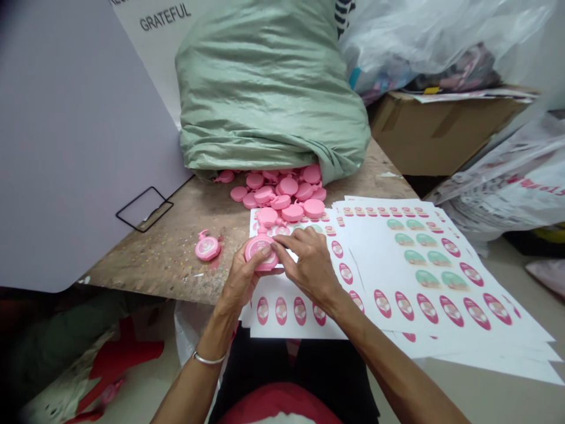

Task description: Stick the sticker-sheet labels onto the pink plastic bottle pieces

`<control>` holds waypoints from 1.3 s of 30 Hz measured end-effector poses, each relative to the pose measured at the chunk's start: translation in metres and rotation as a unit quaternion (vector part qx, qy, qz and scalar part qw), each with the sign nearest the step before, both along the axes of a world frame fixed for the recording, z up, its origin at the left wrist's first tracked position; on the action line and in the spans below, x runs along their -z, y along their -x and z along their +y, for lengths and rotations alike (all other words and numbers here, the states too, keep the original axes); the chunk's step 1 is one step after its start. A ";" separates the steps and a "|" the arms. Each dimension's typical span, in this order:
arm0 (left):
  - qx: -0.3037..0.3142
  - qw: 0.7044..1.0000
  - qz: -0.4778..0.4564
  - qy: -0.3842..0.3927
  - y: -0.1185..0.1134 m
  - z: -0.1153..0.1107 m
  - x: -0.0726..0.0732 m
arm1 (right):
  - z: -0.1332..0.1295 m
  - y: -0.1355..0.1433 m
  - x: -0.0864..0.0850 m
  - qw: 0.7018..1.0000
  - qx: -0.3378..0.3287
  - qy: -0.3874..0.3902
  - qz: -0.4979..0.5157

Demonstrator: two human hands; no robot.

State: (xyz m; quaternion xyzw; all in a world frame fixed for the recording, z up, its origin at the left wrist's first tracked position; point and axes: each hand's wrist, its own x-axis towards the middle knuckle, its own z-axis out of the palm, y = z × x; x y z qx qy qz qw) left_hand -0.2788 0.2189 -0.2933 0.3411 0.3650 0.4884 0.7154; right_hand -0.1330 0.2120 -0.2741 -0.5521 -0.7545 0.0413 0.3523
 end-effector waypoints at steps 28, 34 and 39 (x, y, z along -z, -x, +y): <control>-0.169 0.725 0.656 -0.124 0.107 0.047 0.039 | 0.104 -0.002 0.062 0.971 0.068 0.211 -0.087; -0.013 0.767 0.532 -0.359 0.072 0.037 -0.003 | 0.076 -0.021 0.010 0.940 -0.178 0.291 0.014; 0.076 0.946 0.272 -0.157 0.048 0.029 0.004 | 0.065 -0.023 0.009 0.924 -0.191 0.307 0.122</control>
